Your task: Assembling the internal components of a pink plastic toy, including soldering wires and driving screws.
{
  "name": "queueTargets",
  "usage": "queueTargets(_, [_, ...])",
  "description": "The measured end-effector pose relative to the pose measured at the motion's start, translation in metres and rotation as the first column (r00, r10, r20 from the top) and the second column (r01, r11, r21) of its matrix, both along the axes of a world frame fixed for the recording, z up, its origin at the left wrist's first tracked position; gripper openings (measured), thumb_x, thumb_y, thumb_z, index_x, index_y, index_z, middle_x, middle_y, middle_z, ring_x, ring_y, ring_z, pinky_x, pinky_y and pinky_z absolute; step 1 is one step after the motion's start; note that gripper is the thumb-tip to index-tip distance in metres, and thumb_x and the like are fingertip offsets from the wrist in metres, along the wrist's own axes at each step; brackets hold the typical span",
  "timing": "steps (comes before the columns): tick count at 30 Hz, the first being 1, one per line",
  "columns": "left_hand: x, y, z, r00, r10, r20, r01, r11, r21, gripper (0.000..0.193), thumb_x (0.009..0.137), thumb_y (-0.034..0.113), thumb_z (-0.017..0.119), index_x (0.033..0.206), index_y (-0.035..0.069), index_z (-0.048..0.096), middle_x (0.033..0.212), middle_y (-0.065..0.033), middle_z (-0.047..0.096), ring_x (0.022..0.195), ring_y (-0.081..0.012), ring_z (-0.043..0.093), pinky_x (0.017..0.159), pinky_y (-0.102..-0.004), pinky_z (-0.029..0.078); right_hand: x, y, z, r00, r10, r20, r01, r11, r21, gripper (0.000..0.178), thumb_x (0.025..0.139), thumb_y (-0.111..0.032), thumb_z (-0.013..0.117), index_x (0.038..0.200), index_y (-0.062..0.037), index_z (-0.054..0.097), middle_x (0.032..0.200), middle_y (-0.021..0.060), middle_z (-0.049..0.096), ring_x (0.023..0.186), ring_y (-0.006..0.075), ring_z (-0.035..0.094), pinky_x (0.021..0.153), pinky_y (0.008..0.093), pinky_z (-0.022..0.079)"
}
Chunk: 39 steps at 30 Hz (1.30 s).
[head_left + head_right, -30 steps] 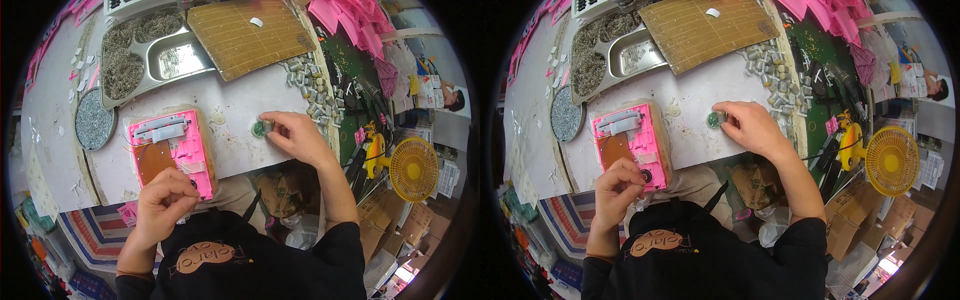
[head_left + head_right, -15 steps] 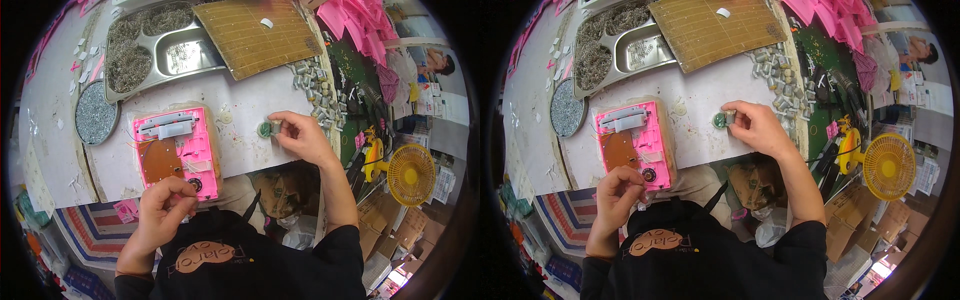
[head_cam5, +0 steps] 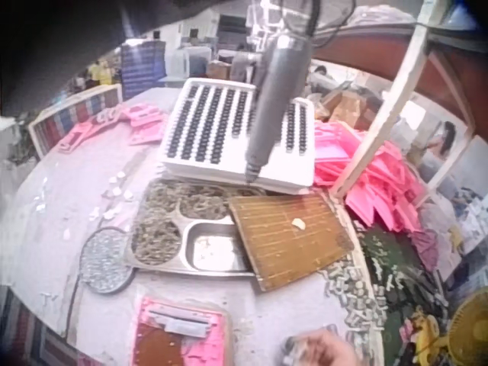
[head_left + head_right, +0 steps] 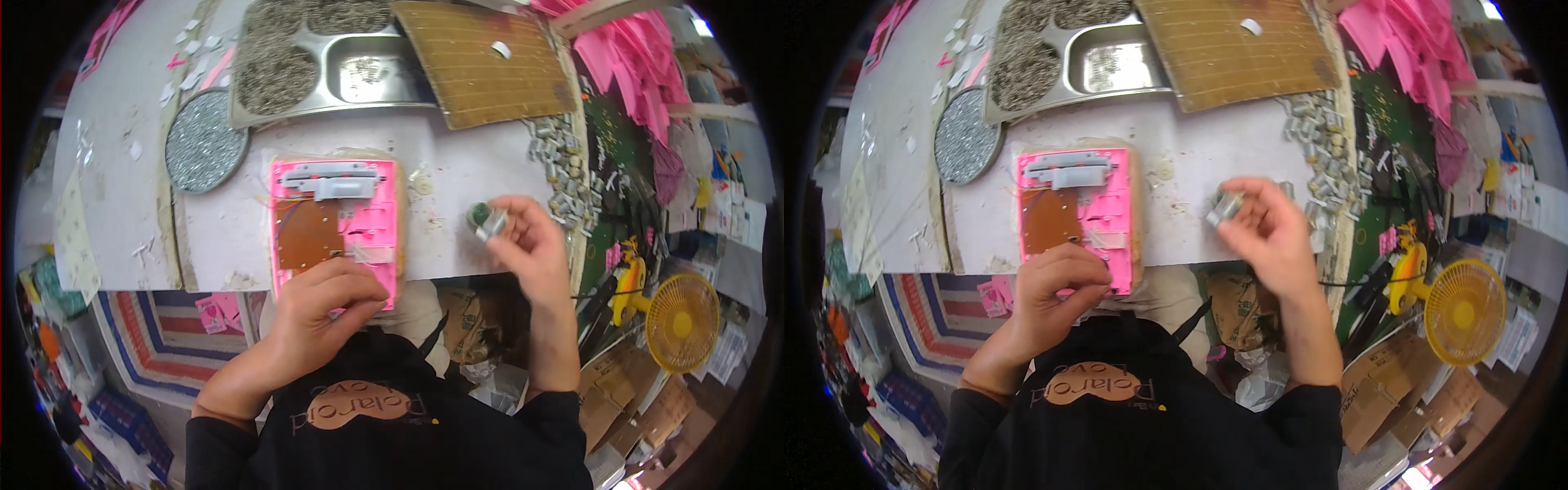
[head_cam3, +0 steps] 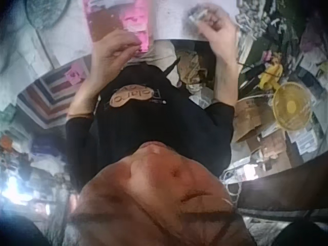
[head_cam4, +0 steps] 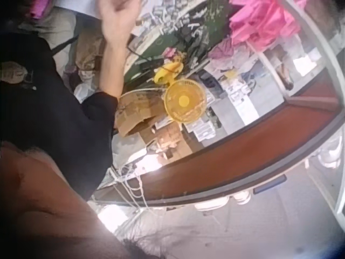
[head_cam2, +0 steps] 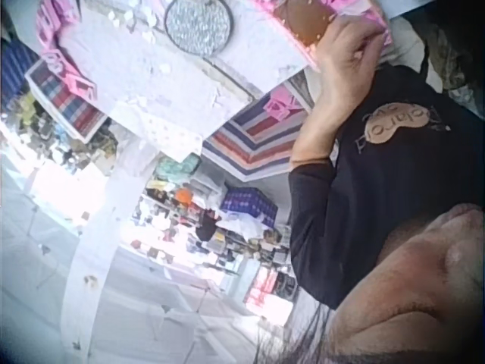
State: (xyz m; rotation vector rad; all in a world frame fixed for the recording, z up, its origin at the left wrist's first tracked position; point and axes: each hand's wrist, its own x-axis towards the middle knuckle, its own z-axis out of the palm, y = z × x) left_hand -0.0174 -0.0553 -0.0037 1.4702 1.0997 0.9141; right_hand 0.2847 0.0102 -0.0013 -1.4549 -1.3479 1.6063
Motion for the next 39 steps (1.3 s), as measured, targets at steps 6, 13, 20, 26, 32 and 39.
queueTargets(6, [0.0, -0.001, -0.002, 0.999, -0.014, -0.032, 0.015, 0.999, 0.033, 0.015, 0.086, -0.004, 0.076, 0.099, 0.001, 0.071, 0.095, -0.0126, 0.071, 0.081, -0.0292, 0.071, 0.071, -0.0361, 0.056, -0.065, -0.045, -0.004, 0.836, -0.04, -0.547, -0.158, 0.938, -0.309, 0.05, 0.093, -0.002, 0.074, 0.139, -0.0018, 0.054, 0.114, 0.0043, 0.068, 0.088, 0.0065, 0.063, 0.073, 0.0212, 0.053])
queueTargets(13, [-0.002, -0.009, -0.002, 0.999, 0.035, 0.003, -0.035, 0.999, 0.035, 0.031, 0.089, -0.002, 0.076, 0.116, 0.001, 0.062, 0.099, -0.0125, 0.073, 0.087, -0.0234, 0.076, 0.072, -0.032, 0.062, -0.08, -0.044, -0.014, 0.747, -0.123, -0.653, -0.219, 0.882, -0.417, 0.052, 0.093, -0.002, 0.072, 0.142, -0.0032, 0.054, 0.098, 0.0057, 0.068, 0.071, 0.0098, 0.06, 0.062, 0.0222, 0.046])
queueTargets(20, [-0.003, -0.013, -0.004, 0.999, 0.03, 0.045, -0.031, 0.999, 0.04, 0.043, 0.089, -0.003, 0.078, 0.125, 0.001, 0.055, 0.104, -0.012, 0.072, 0.095, -0.0176, 0.075, 0.078, -0.0295, 0.063, -0.083, -0.042, -0.011, 0.699, -0.154, -0.698, -0.291, 0.831, -0.475, 0.05, 0.095, -0.001, 0.07, 0.142, -0.0029, 0.053, 0.095, 0.0057, 0.067, 0.069, 0.0108, 0.059, 0.059, 0.0227, 0.044])
queueTargets(26, [-0.003, -0.014, -0.004, 0.999, 0.0, 0.036, -0.002, 0.998, 0.065, 0.043, 0.089, -0.003, 0.078, 0.125, 0.0, 0.054, 0.105, -0.0122, 0.072, 0.095, -0.0166, 0.075, 0.08, -0.0298, 0.063, -0.079, -0.042, -0.003, 0.862, 0.046, -0.505, -0.255, 0.899, -0.355, 0.046, 0.094, -0.005, 0.074, 0.137, -0.0025, 0.057, 0.094, 0.0034, 0.068, 0.072, 0.0082, 0.061, 0.062, 0.0238, 0.049])
queueTargets(32, [-0.004, -0.016, -0.018, 0.991, 0.047, -0.124, 0.002, 0.928, 0.373, 0.042, 0.084, -0.008, 0.078, 0.12, 0.0, 0.058, 0.101, -0.0132, 0.074, 0.089, -0.0245, 0.076, 0.076, -0.0338, 0.062, -0.08, -0.036, 0.015, 0.88, 0.375, 0.291, -0.475, 0.72, 0.506, 0.048, 0.078, -0.001, 0.083, 0.122, -0.0033, 0.064, 0.091, 0.0097, 0.067, 0.073, 0.0221, 0.066, 0.066, 0.0328, 0.053])
queueTargets(39, [-0.005, -0.014, -0.016, 0.993, 0.11, -0.036, -0.083, 0.89, 0.448, 0.031, 0.082, -0.007, 0.078, 0.108, 0.001, 0.064, 0.099, -0.0146, 0.074, 0.084, -0.0299, 0.075, 0.07, -0.0374, 0.06, -0.084, -0.034, 0.016, 0.899, 0.333, 0.284, -0.432, 0.562, 0.706, 0.048, 0.069, 0.004, 0.081, 0.113, -0.0065, 0.067, 0.098, 0.0107, 0.068, 0.081, 0.0303, 0.067, 0.068, 0.0382, 0.056])
